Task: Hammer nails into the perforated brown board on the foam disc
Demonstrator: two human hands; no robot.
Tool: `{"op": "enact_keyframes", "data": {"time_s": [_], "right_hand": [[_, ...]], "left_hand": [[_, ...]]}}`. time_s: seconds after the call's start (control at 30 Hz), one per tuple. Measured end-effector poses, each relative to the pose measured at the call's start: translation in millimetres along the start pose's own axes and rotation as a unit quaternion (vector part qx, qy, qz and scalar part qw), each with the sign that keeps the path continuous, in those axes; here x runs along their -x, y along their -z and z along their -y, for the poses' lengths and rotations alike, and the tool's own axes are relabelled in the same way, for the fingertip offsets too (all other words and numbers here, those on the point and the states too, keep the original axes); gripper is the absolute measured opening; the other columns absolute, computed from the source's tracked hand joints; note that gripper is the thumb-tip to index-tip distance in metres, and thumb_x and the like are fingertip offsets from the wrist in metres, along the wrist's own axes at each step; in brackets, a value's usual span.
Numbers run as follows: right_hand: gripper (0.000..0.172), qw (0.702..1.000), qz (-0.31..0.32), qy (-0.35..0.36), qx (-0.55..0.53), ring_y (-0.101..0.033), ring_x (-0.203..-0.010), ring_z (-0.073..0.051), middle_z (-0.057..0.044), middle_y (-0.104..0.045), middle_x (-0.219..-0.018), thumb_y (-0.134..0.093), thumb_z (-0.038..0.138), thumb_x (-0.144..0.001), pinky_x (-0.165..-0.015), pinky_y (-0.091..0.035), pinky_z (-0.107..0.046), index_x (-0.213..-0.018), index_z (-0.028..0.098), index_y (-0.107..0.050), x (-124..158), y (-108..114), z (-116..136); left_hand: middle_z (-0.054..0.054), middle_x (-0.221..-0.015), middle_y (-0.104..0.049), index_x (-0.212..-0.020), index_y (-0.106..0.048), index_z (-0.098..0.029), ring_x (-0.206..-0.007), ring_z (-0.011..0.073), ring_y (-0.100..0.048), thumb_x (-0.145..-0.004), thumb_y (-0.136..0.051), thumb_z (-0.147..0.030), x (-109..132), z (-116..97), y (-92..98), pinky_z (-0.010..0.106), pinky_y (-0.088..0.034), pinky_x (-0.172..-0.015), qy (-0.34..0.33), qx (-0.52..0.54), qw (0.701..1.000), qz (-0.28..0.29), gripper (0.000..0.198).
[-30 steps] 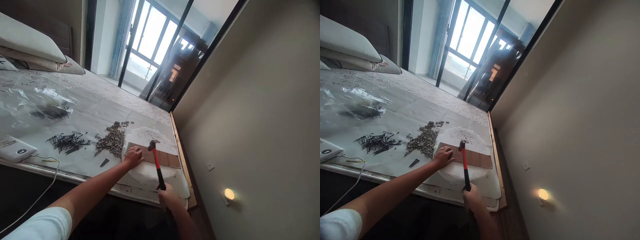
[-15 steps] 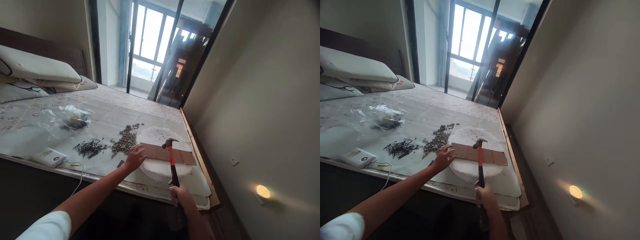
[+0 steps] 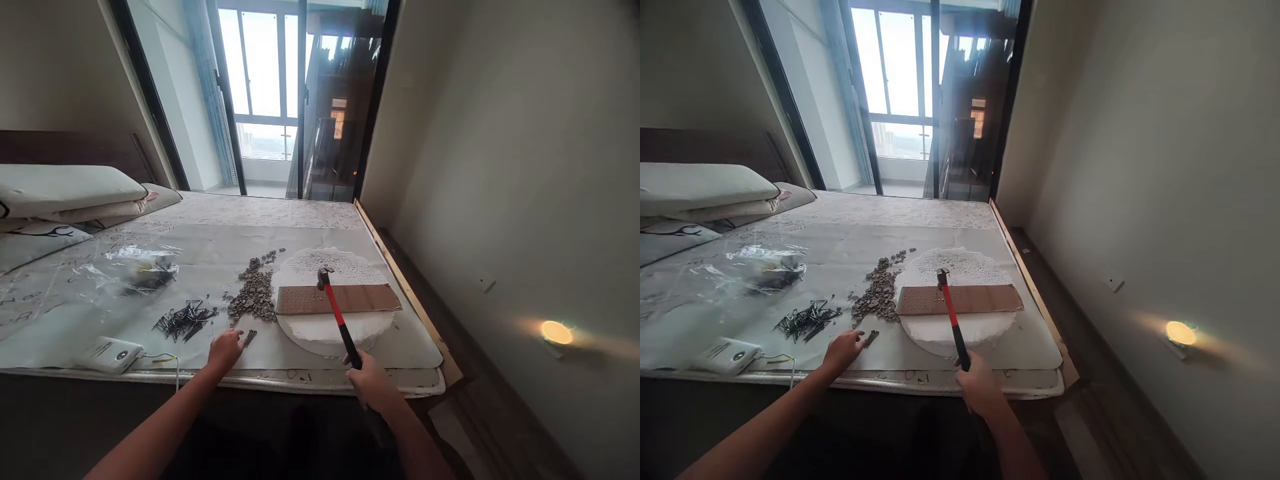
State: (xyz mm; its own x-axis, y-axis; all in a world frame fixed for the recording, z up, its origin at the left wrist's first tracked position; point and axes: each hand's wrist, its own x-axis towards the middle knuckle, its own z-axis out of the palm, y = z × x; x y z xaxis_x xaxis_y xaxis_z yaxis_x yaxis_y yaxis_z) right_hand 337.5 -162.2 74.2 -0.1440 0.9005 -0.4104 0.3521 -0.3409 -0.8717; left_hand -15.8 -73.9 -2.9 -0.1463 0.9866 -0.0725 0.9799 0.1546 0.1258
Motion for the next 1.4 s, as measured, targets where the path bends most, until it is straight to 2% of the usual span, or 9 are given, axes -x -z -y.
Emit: {"op": "enact_keyframes", "data": {"time_s": [0.47,0.57,0.7,0.83,0.9,1.03,1.23,1.3,1.4], "right_hand": [[0.023,0.995,0.011,0.015,-0.103,-0.032,-0.025,-0.010,0.014,-0.027,-0.031,-0.044,0.019,-0.066,-0.031,-0.023,-0.020,-0.090,0.020,-0.043,-3,15,-16],[0.027,0.984,0.021,0.000,-0.176,-0.030,-0.025,-0.010,0.015,-0.027,-0.033,-0.044,0.023,-0.062,-0.030,-0.024,-0.021,-0.088,0.021,-0.041,-5,21,-24],[0.029,0.969,0.011,-0.012,-0.248,-0.026,-0.028,-0.008,0.015,-0.029,-0.035,-0.044,0.025,-0.056,-0.029,-0.024,-0.021,-0.084,0.022,-0.039,0,31,-23],[0.029,0.958,0.008,-0.013,-0.285,-0.025,-0.028,-0.007,0.015,-0.027,-0.033,-0.044,0.026,-0.053,-0.029,-0.023,-0.021,-0.081,0.023,-0.038,7,41,-17],[0.029,0.954,0.010,-0.013,-0.301,-0.024,-0.028,-0.007,0.015,-0.028,-0.033,-0.044,0.026,-0.052,-0.029,-0.023,-0.021,-0.080,0.023,-0.037,10,45,-13],[0.028,0.944,0.026,-0.007,-0.330,-0.024,-0.029,-0.006,0.015,-0.028,-0.034,-0.046,0.025,-0.052,-0.029,-0.024,-0.021,-0.079,0.023,-0.037,11,49,-6],[0.029,0.933,0.050,-0.003,-0.357,-0.025,-0.029,-0.006,0.015,-0.030,-0.036,-0.046,0.024,-0.052,-0.029,-0.024,-0.021,-0.080,0.022,-0.037,6,50,-8],[0.029,0.934,0.048,-0.006,-0.354,-0.025,-0.028,-0.006,0.016,-0.029,-0.036,-0.045,0.023,-0.053,-0.030,-0.024,-0.021,-0.081,0.022,-0.037,4,49,-11],[0.030,0.936,0.041,-0.014,-0.350,-0.025,-0.027,-0.007,0.016,-0.028,-0.035,-0.045,0.023,-0.052,-0.029,-0.024,-0.021,-0.081,0.023,-0.036,2,49,-14]], "left_hand": [[0.007,-0.092,-0.072,-0.081,-0.070,-0.017,-0.088,0.0179,-0.063,-0.069,-0.055,-0.015,-39,-1,-10.8,0.020,-0.039,-0.066,0.038,-0.036,0.995,0.087,0.020],[0.006,-0.083,-0.072,-0.072,-0.067,-0.017,-0.081,0.0184,-0.064,-0.066,-0.056,-0.017,-39,-9,-2.8,0.021,-0.038,-0.061,0.051,-0.049,0.992,0.101,0.013],[0.006,-0.069,-0.069,-0.060,-0.058,-0.017,-0.073,0.0197,-0.063,-0.067,-0.053,-0.024,-37,-10,17.5,0.024,-0.037,-0.057,0.039,-0.037,0.998,0.044,0.011],[-0.001,-0.051,-0.058,-0.058,-0.048,-0.019,-0.054,0.0165,-0.058,-0.066,-0.052,-0.031,-32,-8,49.8,0.025,-0.039,-0.052,0.037,0.136,0.990,0.011,0.015],[-0.002,-0.051,-0.056,-0.062,-0.047,-0.019,-0.051,0.0150,-0.056,-0.063,-0.057,-0.033,-30,-17,68.2,0.026,-0.043,-0.052,0.036,0.290,0.956,0.033,0.016],[0.002,-0.072,-0.063,-0.080,-0.054,-0.018,-0.063,0.0135,-0.061,-0.061,-0.066,-0.021,-25,-65,97.6,0.026,-0.050,-0.060,0.040,0.541,0.830,0.131,0.022],[0.000,-0.067,-0.055,-0.090,-0.059,-0.015,-0.059,0.0063,-0.054,-0.075,-0.047,-0.005,-30,-153,97.8,0.018,-0.048,-0.058,0.007,0.727,0.642,0.243,0.022],[0.000,-0.065,-0.054,-0.088,-0.059,-0.016,-0.057,0.0064,-0.053,-0.077,-0.045,-0.005,-36,-170,91.1,0.018,-0.048,-0.058,0.010,0.738,0.624,0.258,0.021],[0.001,-0.064,-0.056,-0.079,-0.057,-0.016,-0.058,0.0079,-0.054,-0.082,-0.044,-0.010,-48,-185,81.9,0.022,-0.049,-0.063,0.023,0.712,0.655,0.254,0.015]]}}
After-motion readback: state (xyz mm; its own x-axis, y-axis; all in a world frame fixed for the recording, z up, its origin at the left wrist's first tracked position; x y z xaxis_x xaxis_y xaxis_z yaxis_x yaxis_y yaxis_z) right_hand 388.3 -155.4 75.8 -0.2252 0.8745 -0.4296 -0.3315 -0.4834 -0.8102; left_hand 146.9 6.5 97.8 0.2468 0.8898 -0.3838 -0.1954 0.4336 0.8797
